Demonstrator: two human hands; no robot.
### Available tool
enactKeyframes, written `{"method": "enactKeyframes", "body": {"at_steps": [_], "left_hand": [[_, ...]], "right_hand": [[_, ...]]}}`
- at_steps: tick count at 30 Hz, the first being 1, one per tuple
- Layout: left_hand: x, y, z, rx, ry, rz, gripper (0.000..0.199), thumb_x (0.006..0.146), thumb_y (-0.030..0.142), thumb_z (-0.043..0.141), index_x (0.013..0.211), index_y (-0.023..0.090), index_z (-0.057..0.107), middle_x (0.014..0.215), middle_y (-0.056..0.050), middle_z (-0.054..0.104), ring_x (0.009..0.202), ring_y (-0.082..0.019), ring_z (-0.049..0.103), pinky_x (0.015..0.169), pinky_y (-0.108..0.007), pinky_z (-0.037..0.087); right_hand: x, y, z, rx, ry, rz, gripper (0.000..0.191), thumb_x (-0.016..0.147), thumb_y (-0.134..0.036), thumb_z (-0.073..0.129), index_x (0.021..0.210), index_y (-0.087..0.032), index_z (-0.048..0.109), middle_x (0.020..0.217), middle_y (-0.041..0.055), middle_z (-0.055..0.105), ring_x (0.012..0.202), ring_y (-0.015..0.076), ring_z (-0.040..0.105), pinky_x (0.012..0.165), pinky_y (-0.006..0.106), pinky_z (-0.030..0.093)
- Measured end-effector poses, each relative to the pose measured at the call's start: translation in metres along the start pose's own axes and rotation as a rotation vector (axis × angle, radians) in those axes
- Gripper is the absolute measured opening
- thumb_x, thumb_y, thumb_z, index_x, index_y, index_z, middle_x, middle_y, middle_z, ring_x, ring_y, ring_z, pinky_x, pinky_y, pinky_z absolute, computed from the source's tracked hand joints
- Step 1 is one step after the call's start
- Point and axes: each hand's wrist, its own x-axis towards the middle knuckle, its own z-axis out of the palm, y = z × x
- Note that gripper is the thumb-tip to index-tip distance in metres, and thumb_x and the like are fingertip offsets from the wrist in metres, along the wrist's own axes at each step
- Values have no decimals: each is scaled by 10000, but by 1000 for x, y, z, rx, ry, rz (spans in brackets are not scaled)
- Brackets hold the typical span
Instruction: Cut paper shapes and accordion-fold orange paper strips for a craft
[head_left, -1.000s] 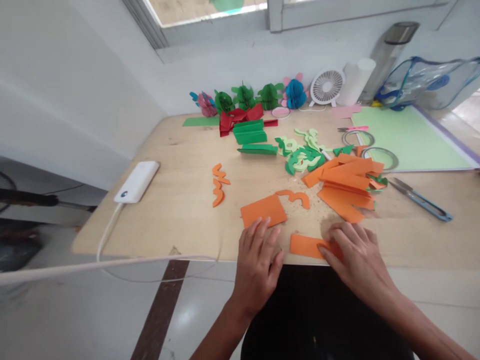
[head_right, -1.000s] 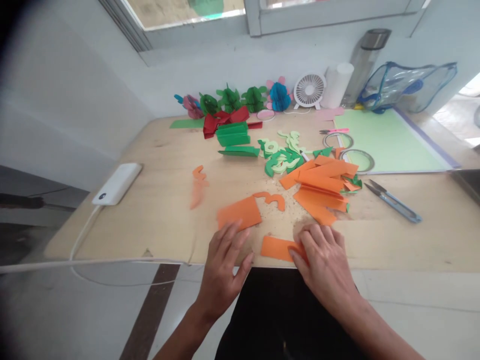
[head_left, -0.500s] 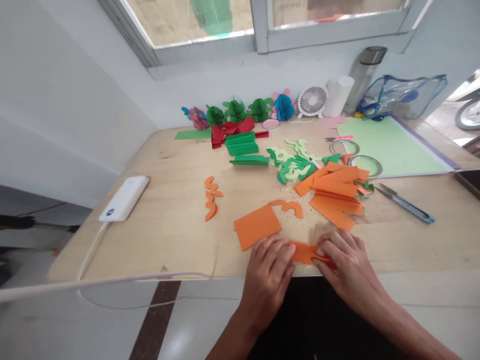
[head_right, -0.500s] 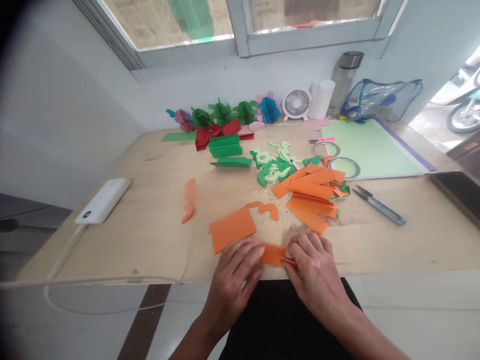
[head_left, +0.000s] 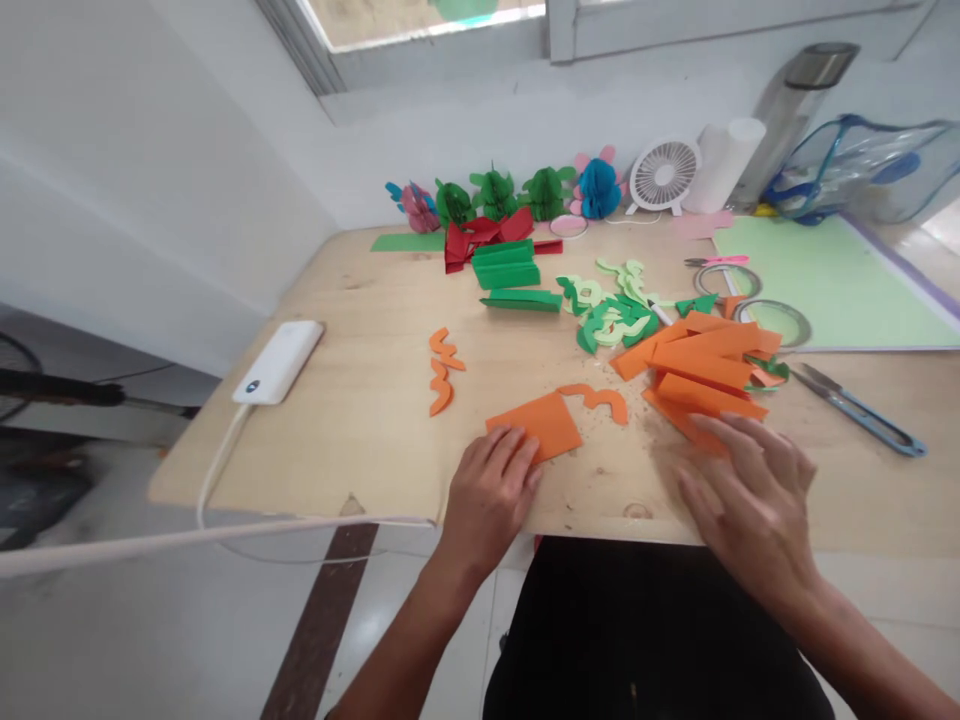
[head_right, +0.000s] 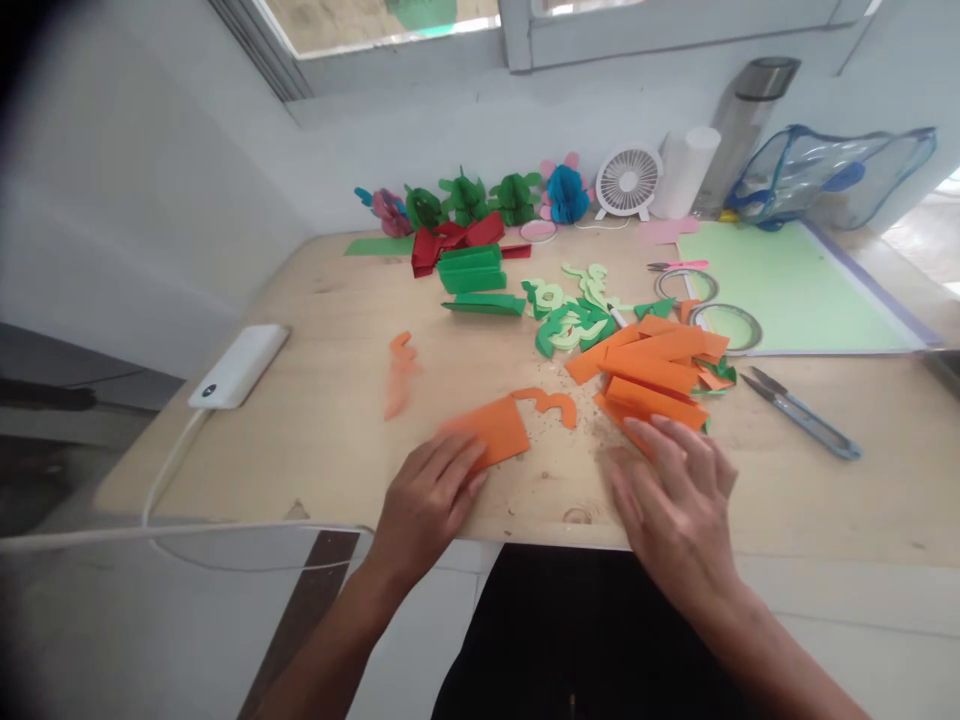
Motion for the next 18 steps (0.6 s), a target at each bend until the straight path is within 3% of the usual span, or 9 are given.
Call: {"method": "enactKeyframes", "body": {"at_steps": [7, 12, 18], "left_hand": [[12, -10, -6, 45, -47, 148, 156, 911, 183, 520, 968, 135, 658, 931, -94, 707, 847, -208, 658, 706, -315, 518], [14, -21, -2, -125, -26, 117, 152, 928, 221, 514, 888, 159, 647, 874, -57, 705, 797, -167, 650, 698, -281, 508], [11, -29, 2, -248, -5, 81, 219, 952, 262, 467, 856, 171, 641, 847, -45, 702, 809, -162, 649, 730, -295, 523]], "right_hand": [[29, -37, 25, 296, -232, -106, 147, 888, -189, 560, 1024, -206, 614, 1133, 79, 673, 1077, 244, 563, 956, 433, 357], [46, -46, 46, 339, -285, -126, 146, 889, -216, 547, 1012, -193, 621, 1108, 87, 682, 1026, 242, 575, 923, 420, 363], [54, -48, 57, 342, -328, -160, 156, 895, -258, 566, 1023, -199, 632, 1079, 78, 698, 982, 238, 591, 896, 409, 353]]}}
